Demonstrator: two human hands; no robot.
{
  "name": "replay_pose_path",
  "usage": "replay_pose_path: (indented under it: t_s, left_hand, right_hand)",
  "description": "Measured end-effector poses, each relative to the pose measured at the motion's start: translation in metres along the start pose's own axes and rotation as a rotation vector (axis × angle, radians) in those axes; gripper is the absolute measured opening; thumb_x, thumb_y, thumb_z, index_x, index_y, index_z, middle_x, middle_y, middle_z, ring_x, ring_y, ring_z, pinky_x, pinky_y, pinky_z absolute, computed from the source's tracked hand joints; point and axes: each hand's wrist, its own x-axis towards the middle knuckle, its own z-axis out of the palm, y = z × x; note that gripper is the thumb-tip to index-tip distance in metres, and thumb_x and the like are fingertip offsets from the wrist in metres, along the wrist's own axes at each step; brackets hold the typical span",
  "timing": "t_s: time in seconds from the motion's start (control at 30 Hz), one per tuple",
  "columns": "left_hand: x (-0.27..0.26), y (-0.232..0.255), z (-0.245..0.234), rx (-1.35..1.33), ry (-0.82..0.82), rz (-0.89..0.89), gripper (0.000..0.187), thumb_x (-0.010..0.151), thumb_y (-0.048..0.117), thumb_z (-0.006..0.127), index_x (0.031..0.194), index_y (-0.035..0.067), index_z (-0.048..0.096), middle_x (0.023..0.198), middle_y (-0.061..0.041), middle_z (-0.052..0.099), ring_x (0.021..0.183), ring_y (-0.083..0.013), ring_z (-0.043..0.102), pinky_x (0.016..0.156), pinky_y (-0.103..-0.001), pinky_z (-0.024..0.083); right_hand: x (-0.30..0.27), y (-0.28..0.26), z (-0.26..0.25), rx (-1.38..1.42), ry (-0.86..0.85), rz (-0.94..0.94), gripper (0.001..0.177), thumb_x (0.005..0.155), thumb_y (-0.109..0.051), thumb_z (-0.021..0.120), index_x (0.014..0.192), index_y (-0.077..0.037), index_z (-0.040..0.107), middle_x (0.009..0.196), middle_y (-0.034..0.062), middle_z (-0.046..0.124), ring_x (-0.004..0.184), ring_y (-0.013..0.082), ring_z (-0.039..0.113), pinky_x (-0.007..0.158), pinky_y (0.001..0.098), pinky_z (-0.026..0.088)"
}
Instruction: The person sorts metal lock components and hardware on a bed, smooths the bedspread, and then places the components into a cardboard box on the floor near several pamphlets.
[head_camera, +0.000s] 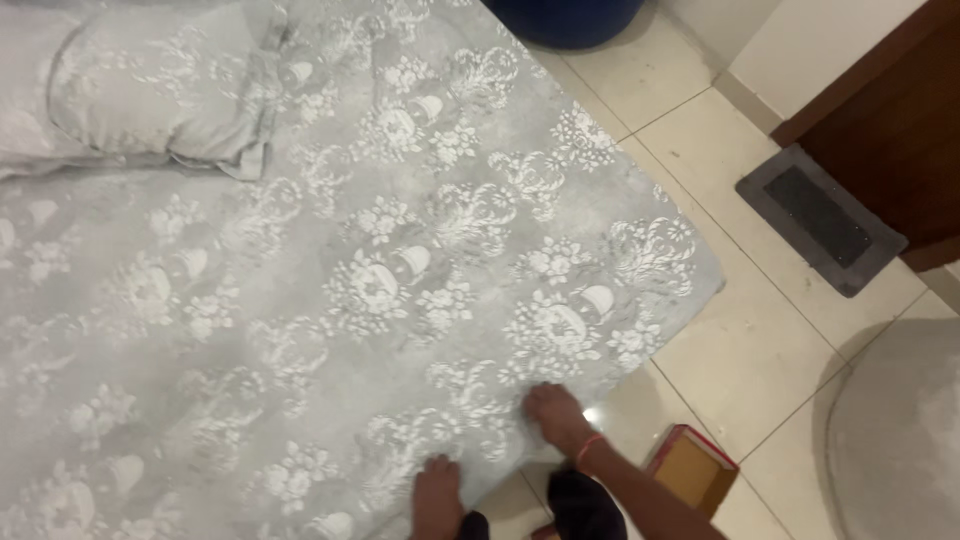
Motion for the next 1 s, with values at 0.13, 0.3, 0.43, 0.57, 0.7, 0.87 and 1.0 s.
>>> replay_pose_path:
  t_s: [0.13, 0.3, 0.43, 0.57, 0.7, 0.87, 1.0]
  left_hand:
    - [0.011, 0.000, -0.006, 0.183, -0.237, -0.129, 0.040, 0.073, 0.005, 0.072, 0.112, 0.010, 0.064, 0.129, -0.012, 0.055, 0.127, -0.0338, 0.051, 0.092, -0.048, 0.051]
    - [0.034, 0.036, -0.028, 0.236, -0.285, -0.349, 0.040, 0.083, 0.020, 0.073, 0.120, 0.013, 0.059, 0.128, -0.009, 0.054, 0.125, -0.0295, 0.054, 0.094, -0.047, 0.054]
    - [0.079, 0.106, -0.018, 0.067, 0.029, -0.263, 0.047, 0.079, 0.026, 0.075, 0.122, 0.014, 0.059, 0.126, -0.011, 0.055, 0.118, -0.0349, 0.056, 0.092, -0.048, 0.054]
    - [0.153, 0.209, -0.024, -0.008, 0.025, -0.253, 0.039, 0.085, 0.030, 0.073, 0.115, 0.010, 0.059, 0.124, -0.012, 0.056, 0.122, -0.0340, 0.054, 0.097, -0.049, 0.049]
    - [0.223, 0.300, -0.046, -0.013, 0.062, -0.189, 0.043, 0.088, 0.030, 0.072, 0.123, 0.008, 0.059, 0.125, -0.013, 0.054, 0.119, -0.0323, 0.052, 0.095, -0.047, 0.047]
    - [0.298, 0.363, -0.040, -0.104, 0.225, -0.160, 0.043, 0.083, 0.024, 0.075, 0.120, 0.006, 0.061, 0.119, -0.014, 0.057, 0.112, -0.0341, 0.053, 0.088, -0.049, 0.046]
    - [0.349, 0.374, 0.001, -0.027, 0.233, -0.163, 0.022, 0.084, 0.006, 0.067, 0.106, 0.010, 0.065, 0.111, -0.011, 0.062, 0.110, -0.0311, 0.058, 0.090, -0.045, 0.048]
  right_hand:
    - [-0.014, 0.006, -0.014, 0.019, -0.049, -0.178, 0.023, 0.080, 0.000, 0.061, 0.101, -0.007, 0.070, 0.116, 0.0154, 0.066, 0.119, 0.0356, 0.055, 0.108, 0.0483, 0.038]
    - [-0.021, 0.062, -0.078, 0.041, -0.051, -0.284, 0.044, 0.078, 0.001, 0.066, 0.121, -0.005, 0.066, 0.129, 0.0176, 0.059, 0.128, 0.0368, 0.050, 0.112, 0.0471, 0.035]
    - [-0.014, 0.156, -0.148, 0.105, 0.002, -0.050, 0.060, 0.068, -0.017, 0.086, 0.123, -0.011, 0.063, 0.132, 0.0147, 0.054, 0.124, 0.0375, 0.048, 0.109, 0.0466, 0.036]
    - [0.004, 0.229, -0.200, -0.088, 0.031, -0.002, 0.061, 0.069, -0.018, 0.087, 0.124, -0.013, 0.063, 0.133, 0.0124, 0.054, 0.125, 0.0365, 0.049, 0.110, 0.0478, 0.037]
    - [0.011, 0.290, -0.241, -0.104, 0.077, -0.012, 0.063, 0.061, -0.013, 0.088, 0.119, -0.013, 0.066, 0.129, 0.0120, 0.056, 0.124, 0.0354, 0.051, 0.107, 0.0468, 0.039]
    - [0.038, 0.358, -0.239, -0.107, -0.054, -0.220, 0.028, 0.078, -0.005, 0.069, 0.104, -0.013, 0.070, 0.113, 0.0072, 0.066, 0.110, 0.0300, 0.062, 0.098, 0.0410, 0.050]
    - [0.048, 0.385, -0.218, -0.093, -0.178, -0.241, 0.013, 0.080, -0.006, 0.064, 0.088, -0.010, 0.073, 0.097, 0.0125, 0.069, 0.100, 0.0335, 0.063, 0.090, 0.0432, 0.051]
